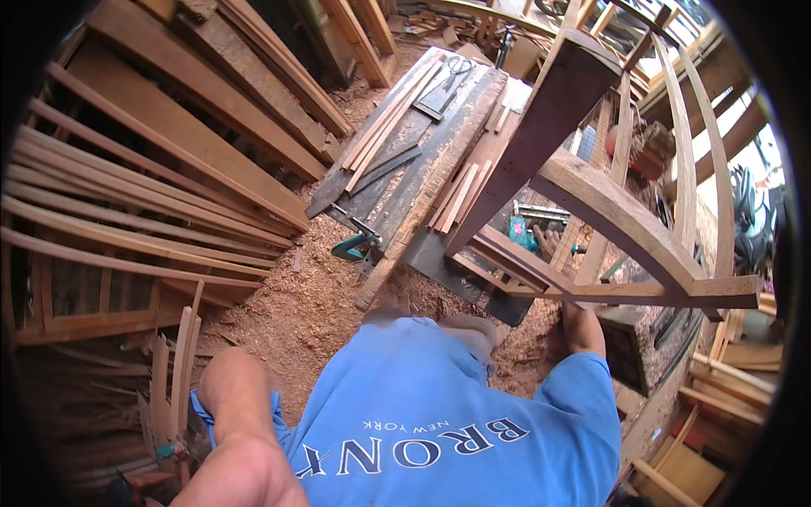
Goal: The person assembles a wooden chair frame by positioning curved and straight wooden pieces on a workbench, using a pneumatic nail gun to fasten joints, and repeatedly adjusting the frame to align components.
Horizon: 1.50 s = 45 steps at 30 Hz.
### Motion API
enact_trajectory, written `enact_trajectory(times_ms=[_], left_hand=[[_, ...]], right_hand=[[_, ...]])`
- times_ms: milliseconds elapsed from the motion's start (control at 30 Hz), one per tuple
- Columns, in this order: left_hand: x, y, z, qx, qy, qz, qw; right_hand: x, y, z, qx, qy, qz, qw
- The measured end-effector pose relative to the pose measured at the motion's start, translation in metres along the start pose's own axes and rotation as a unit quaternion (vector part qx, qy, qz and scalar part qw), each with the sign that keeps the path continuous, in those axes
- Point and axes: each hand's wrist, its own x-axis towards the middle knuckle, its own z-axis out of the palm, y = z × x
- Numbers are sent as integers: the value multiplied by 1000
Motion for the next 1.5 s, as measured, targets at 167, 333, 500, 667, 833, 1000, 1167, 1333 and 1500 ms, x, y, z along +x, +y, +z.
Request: enact_trajectory(times_ms=[167,333,500,667,833,1000,1167,1333,1500], left_hand=[[-78,-63,-83,-83,-336,-173,922],[-185,-145,-92,48,-312,-502,805],[-264,-188,-44,-76,-510,-522,679],[-319,-195,17,-88,-633,-330,695],[-346,-190,40,-99,-648,-229,719],[-369,-200,69,-143,-588,-165,778],[-389,-215,88,-196,-634,-113,740],[-399,-234,102,-263,-621,-93,733],[-408,-260,106,-304,-515,-129,791]], right_hand=[[-50,6,-6,-8,-37,100,994],[-120,18,-4,-22,-46,162,985],[-194,5,1,-29,91,225,970],[-255,-33,-21,198,17,396,897],[-334,-115,-52,427,68,498,752],[-371,-230,-103,610,142,530,571],[-366,-336,-136,580,150,541,591],[-316,-418,-131,437,213,586,648],[-275,-469,-141,501,280,625,530]])
